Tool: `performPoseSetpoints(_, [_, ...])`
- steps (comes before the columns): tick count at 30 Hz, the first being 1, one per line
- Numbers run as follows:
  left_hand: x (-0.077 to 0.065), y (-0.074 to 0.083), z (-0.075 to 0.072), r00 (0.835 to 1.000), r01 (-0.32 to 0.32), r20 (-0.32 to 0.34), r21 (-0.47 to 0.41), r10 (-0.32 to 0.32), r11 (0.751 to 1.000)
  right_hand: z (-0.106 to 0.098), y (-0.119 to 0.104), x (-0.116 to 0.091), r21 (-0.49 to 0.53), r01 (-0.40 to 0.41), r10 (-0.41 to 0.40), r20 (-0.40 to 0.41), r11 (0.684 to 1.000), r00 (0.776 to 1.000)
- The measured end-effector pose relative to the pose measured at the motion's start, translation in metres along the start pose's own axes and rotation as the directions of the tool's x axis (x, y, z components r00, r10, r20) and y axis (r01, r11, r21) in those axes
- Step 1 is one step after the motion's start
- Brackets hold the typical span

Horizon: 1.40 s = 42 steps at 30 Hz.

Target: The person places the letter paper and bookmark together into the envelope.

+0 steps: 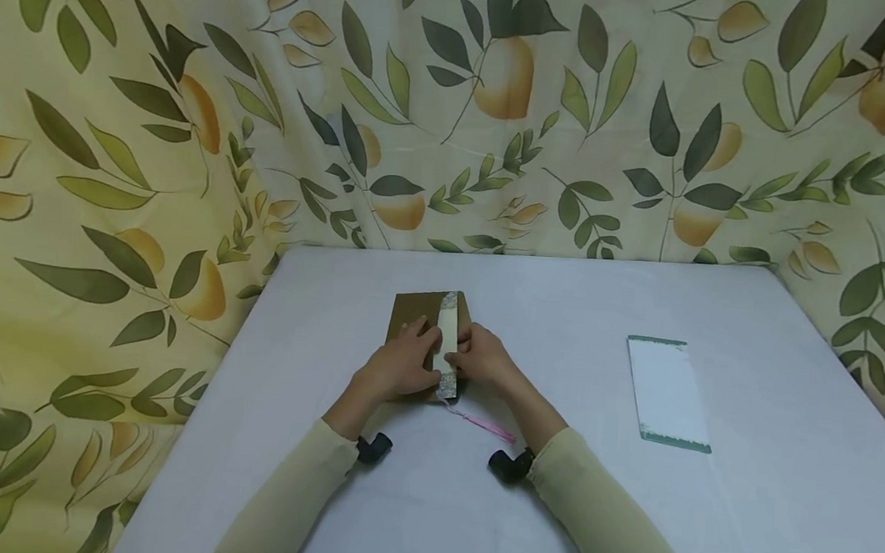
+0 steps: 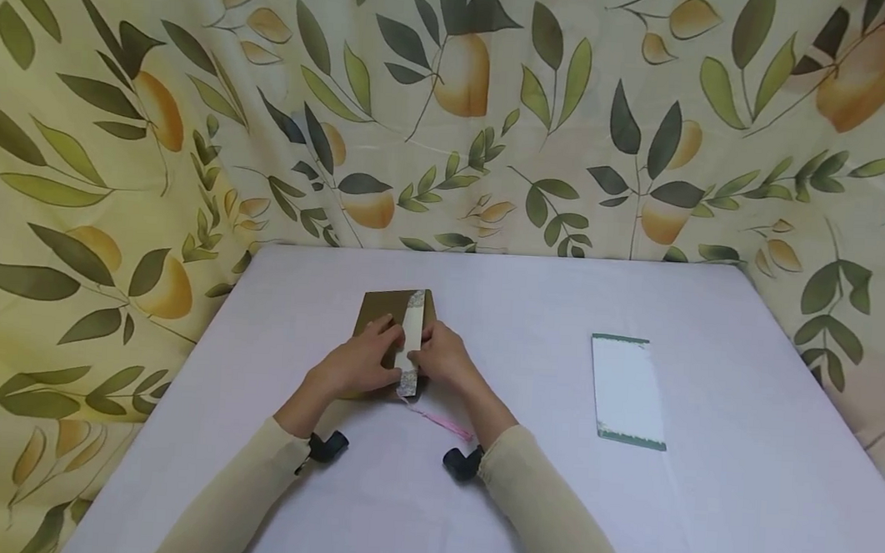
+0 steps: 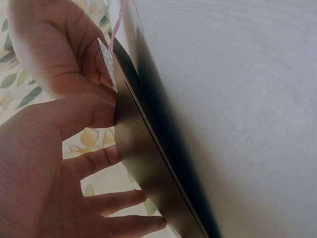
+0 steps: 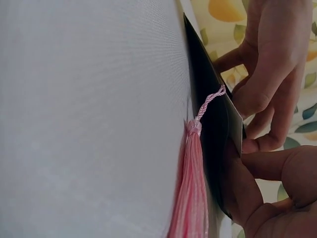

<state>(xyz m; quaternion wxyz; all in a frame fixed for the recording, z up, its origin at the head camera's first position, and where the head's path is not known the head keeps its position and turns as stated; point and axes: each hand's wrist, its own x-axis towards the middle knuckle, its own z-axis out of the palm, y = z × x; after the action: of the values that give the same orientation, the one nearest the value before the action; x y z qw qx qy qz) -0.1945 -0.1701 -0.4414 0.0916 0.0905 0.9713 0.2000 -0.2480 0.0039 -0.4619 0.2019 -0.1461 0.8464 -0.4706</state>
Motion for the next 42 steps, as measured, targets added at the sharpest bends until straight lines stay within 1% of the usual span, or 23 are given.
performPoseSetpoints(4, [-0.006, -0.004, -0.004, 0.999, 0.032, -0.018, -0.01, -0.033, 0.999, 0.006, -0.01, 0.002, -0.003, 0.014, -0.014, 0.009, 1.0, 1.0])
performPoseSetpoints(7, [-0.01, -0.007, -0.007, 0.999, 0.034, -0.015, -0.018, -0.034, 0.999, 0.012, -0.012, 0.002, -0.008, 0.016, -0.016, 0.002, 1.0, 1.0])
performPoseSetpoints(10, [-0.012, -0.008, -0.008, 0.999, 0.04, -0.011, -0.014, -0.04, 0.999, 0.016, -0.014, 0.003, 0.02, 0.016, -0.016, 0.005, 1.0, 1.0])
performPoseSetpoints(13, [-0.012, -0.008, -0.01, 0.999, 0.039, -0.012, -0.014, -0.039, 0.999, 0.017, -0.015, 0.003, 0.059, 0.011, -0.012, 0.012, 0.998, 1.0])
performPoseSetpoints(16, [-0.011, -0.007, -0.011, 1.0, 0.023, -0.012, -0.019, -0.023, 1.0, 0.015, -0.015, 0.002, 0.076, -0.008, 0.007, 0.016, 0.997, 1.0])
performPoseSetpoints(18, [-0.009, -0.005, -0.011, 1.0, 0.016, -0.008, -0.018, -0.016, 1.0, 0.013, -0.016, 0.001, 0.041, -0.005, 0.005, 0.011, 0.999, 1.0])
performPoseSetpoints(20, [-0.008, -0.004, -0.011, 1.0, 0.018, -0.007, -0.016, -0.018, 1.0, 0.009, -0.019, 0.0, -0.015, 0.01, -0.01, 0.003, 1.0, 1.0])
performPoseSetpoints(24, [-0.006, -0.002, -0.011, 1.0, 0.02, -0.006, -0.02, -0.02, 1.0, 0.004, -0.023, -0.002, -0.104, 0.024, -0.025, -0.009, 0.994, 1.0])
performPoseSetpoints(29, [-0.007, 0.0, -0.006, 1.0, 0.005, -0.008, -0.025, -0.005, 1.0, 0.004, -0.018, -0.005, -0.053, -0.016, 0.016, 0.01, 0.998, 1.0])
performPoseSetpoints(31, [-0.009, 0.001, -0.005, 1.0, 0.008, -0.01, -0.029, -0.009, 1.0, 0.005, -0.017, -0.006, -0.032, -0.011, 0.011, 0.024, 0.999, 1.0])
performPoseSetpoints(34, [-0.01, 0.002, -0.003, 1.0, 0.003, -0.005, -0.037, -0.003, 0.999, 0.005, -0.015, -0.008, -0.033, -0.003, 0.004, 0.031, 0.999, 1.0])
performPoseSetpoints(38, [-0.008, 0.006, -0.001, 1.0, -0.013, 0.005, -0.038, 0.013, 0.999, 0.002, -0.012, -0.009, -0.023, -0.01, 0.01, 0.026, 1.0, 1.0])
performPoseSetpoints(42, [-0.005, 0.011, 0.0, 1.0, -0.012, 0.015, -0.03, 0.013, 0.999, -0.002, -0.007, -0.011, 0.015, -0.015, 0.015, 0.038, 1.0, 0.999])
